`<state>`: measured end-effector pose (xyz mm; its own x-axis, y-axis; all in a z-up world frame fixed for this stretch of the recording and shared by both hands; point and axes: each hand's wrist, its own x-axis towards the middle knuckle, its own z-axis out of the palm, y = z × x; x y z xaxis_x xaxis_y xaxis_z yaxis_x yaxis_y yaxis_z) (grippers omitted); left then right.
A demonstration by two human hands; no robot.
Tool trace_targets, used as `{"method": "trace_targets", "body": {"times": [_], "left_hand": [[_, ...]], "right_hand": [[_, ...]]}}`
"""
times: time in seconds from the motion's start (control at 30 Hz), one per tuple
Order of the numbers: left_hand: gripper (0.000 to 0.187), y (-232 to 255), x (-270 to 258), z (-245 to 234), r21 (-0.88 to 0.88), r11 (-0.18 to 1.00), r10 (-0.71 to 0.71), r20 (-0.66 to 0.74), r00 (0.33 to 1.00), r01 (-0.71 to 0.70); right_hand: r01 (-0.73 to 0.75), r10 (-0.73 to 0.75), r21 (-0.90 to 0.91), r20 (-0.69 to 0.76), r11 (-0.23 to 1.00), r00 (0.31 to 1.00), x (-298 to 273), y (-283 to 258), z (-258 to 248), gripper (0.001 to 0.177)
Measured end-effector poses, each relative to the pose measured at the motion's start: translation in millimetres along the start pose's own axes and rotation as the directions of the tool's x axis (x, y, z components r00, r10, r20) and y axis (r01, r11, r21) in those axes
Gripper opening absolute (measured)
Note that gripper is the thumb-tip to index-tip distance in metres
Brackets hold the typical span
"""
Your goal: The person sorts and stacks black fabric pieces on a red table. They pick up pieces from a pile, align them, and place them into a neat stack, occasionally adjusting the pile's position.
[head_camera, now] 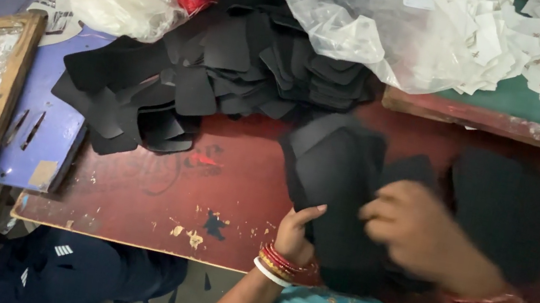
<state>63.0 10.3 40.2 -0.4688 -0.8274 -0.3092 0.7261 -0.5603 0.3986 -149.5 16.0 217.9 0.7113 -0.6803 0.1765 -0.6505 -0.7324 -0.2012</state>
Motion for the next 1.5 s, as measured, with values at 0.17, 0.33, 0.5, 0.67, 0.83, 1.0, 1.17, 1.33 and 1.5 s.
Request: {"method": "trace_targets", "body": {"times": [0.17, 0.33, 0.5, 0.67, 0.83, 1.0, 1.17, 1.33, 1.5], "left_hand": [[0.048, -6.6, 3.5, -1.6, -0.05, 0.998, 0.037, 0.069, 0.997, -0.033], [0.048, -10.9, 4.4, -3.8, -0.061, 0.998, -0.028, 0.063, 0.998, 0.032], [0.052, -30.7, 14.3, -22.5, -0.003, 1.0, 0.027, 0.11, 0.994, -0.026], [0.054, -8.8, 4.3, 17.3, 0.003, 0.999, -0.053, 0.033, 0.998, 0.053], [0.055, -4.5, 6.4, 0.5, -0.086, 0.992, -0.103, -0.065, 0.992, 0.098], [0.052, 9.7, 15.2, -0.5, -0.139, 0.989, 0.021, -0.24, 0.971, -0.055], [0.05, 17.3, 11.2, -3.1, -0.163, 0.974, 0.12, -0.211, 0.97, -0.156], [0.055, 14.9, -8.4, -0.9, 0.074, 0.976, 0.217, -0.222, 0.951, -0.206], [0.087, 31.9, -15.9, -29.3, 0.496, 0.802, 0.475, -0.189, 0.86, -0.334]], "right_hand": [[-0.005, 0.053, 0.289, -0.158, 0.957, 0.986, -13.8, -7.2, 46.6, 0.03], [-0.456, 0.588, 0.421, -0.265, 0.784, 0.764, -17.3, -9.6, 47.4, 0.026], [-0.636, 0.763, 0.432, -0.254, 0.639, 0.594, -23.1, -11.3, 72.4, 0.043], [-0.722, 0.929, 0.59, -0.159, 0.361, 0.334, -63.8, 17.6, 57.1, 0.027], [-0.686, 0.961, 0.68, -0.253, 0.258, 0.111, -143.1, 77.0, 64.4, 0.032], [-0.872, 0.973, 0.453, 0.04, 0.186, 0.228, -109.4, 44.1, 57.2, 0.06], [-0.622, 0.792, 0.707, 0.144, 0.337, 0.593, -58.0, 25.5, 94.6, 0.071], [-0.507, 0.535, 0.69, 0.203, 0.516, 0.82, 6.5, 36.7, 123.6, 0.094], [-0.338, 0.449, 0.684, 0.018, 0.646, 0.893, 55.5, 22.4, 131.5, 0.068]]}}
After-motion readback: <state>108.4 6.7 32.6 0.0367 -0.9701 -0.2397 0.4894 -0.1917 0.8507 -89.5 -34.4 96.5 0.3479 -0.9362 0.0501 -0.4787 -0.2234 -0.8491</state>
